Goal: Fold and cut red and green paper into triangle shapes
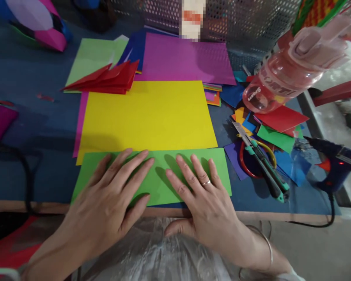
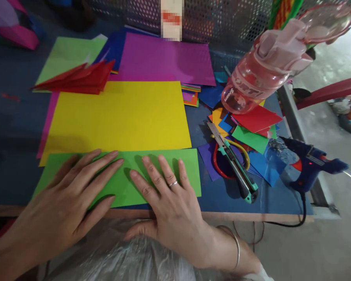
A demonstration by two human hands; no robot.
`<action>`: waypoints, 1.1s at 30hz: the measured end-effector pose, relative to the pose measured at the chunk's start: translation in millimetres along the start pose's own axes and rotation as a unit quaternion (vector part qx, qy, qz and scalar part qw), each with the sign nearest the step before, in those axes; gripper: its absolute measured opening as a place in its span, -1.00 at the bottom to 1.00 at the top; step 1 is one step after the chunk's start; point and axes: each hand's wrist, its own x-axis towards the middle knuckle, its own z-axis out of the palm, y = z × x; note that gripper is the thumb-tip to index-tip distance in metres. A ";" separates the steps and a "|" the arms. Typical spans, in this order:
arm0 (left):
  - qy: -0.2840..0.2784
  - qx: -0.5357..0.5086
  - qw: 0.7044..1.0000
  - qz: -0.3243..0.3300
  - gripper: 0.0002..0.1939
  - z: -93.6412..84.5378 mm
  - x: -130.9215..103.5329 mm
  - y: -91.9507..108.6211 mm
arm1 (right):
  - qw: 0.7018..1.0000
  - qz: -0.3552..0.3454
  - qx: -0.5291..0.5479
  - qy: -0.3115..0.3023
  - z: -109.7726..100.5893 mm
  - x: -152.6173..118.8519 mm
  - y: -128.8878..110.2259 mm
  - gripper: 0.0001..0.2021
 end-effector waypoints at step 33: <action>0.018 0.022 0.992 -0.120 -0.36 10.9 7.3 51.6 | 0.998 0.000 -0.055 -0.013 5.2 -3.3 0.5 -0.17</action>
